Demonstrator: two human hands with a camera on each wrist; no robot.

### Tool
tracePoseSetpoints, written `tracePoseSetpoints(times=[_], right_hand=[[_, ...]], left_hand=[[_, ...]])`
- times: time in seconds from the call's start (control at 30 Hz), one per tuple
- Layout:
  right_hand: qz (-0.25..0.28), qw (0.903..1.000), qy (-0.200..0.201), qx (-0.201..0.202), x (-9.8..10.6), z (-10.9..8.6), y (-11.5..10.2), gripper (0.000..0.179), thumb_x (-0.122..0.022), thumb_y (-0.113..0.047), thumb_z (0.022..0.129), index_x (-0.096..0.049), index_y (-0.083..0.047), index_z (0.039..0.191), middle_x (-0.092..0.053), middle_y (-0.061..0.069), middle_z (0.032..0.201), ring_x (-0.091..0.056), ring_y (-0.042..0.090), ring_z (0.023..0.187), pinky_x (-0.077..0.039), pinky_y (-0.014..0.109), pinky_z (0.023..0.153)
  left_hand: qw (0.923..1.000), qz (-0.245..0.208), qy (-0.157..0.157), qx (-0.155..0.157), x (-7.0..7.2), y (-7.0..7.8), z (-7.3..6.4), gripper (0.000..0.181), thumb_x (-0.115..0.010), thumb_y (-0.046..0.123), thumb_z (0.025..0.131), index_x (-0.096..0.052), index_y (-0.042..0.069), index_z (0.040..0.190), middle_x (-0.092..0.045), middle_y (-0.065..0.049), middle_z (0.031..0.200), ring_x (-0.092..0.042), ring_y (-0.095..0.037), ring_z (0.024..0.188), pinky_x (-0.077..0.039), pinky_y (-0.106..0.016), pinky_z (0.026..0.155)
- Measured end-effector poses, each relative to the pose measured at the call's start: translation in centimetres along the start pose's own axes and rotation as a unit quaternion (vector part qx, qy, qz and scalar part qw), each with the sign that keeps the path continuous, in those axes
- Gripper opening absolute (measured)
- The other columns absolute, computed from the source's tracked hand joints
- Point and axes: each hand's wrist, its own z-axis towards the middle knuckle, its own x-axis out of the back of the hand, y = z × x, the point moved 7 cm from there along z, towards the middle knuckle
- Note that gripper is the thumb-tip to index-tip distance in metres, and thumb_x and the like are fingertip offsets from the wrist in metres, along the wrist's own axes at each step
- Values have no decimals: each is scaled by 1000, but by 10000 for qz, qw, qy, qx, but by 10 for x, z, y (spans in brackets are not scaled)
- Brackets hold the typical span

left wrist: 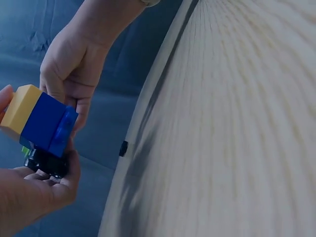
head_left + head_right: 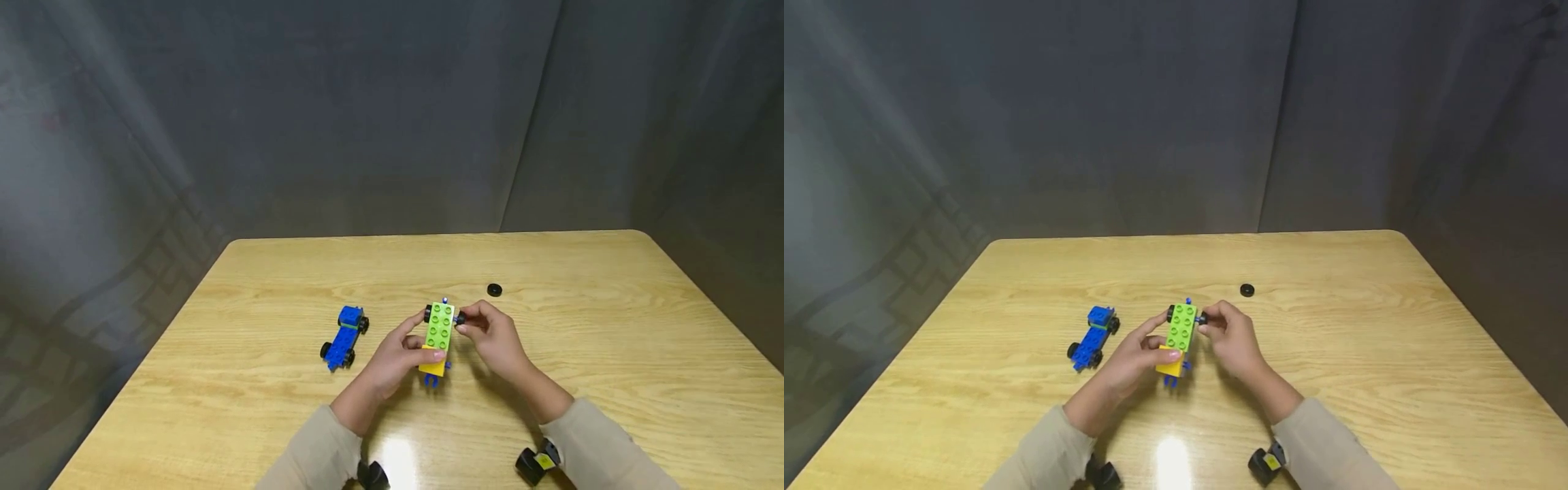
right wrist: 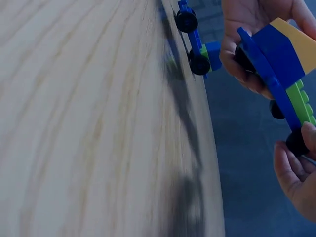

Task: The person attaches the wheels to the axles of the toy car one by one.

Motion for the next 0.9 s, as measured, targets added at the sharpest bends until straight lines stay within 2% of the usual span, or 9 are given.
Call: tracePoseSetpoints(times=[0.2,0.4,0.7,0.9], right_hand=[[-199,9996,200,96,0,3,-4,17,-57,13,74,-53,11,91,-56,20,89,-56,28,80,-47,22,68],[-246,9994,206,162,-1,4,-6,18,-57,13,74,-54,12,91,-57,21,88,-57,28,79,-48,22,67],[-342,9990,260,143,1,6,-7,18,-58,12,74,-56,12,92,-58,20,87,-57,27,77,-48,22,66],[-332,9991,247,122,1,8,-6,18,-57,13,74,-56,12,91,-58,20,87,-57,27,76,-48,22,65]], left_hand=[[10000,-53,24,-75,1,2,1,71,-63,3,75,-26,7,135,-60,-12,84,-58,-15,71,-46,-27,70],[9998,-171,97,-85,1,0,2,71,-63,3,75,-25,8,135,-59,-10,82,-57,-14,70,-45,-25,67],[9994,-276,202,-29,1,-2,3,72,-63,3,75,-24,8,136,-58,-16,94,-57,-16,76,-46,-25,69],[9993,-303,200,29,1,-4,3,73,-63,5,75,-23,7,136,-58,-16,96,-56,-16,78,-45,-27,72]])
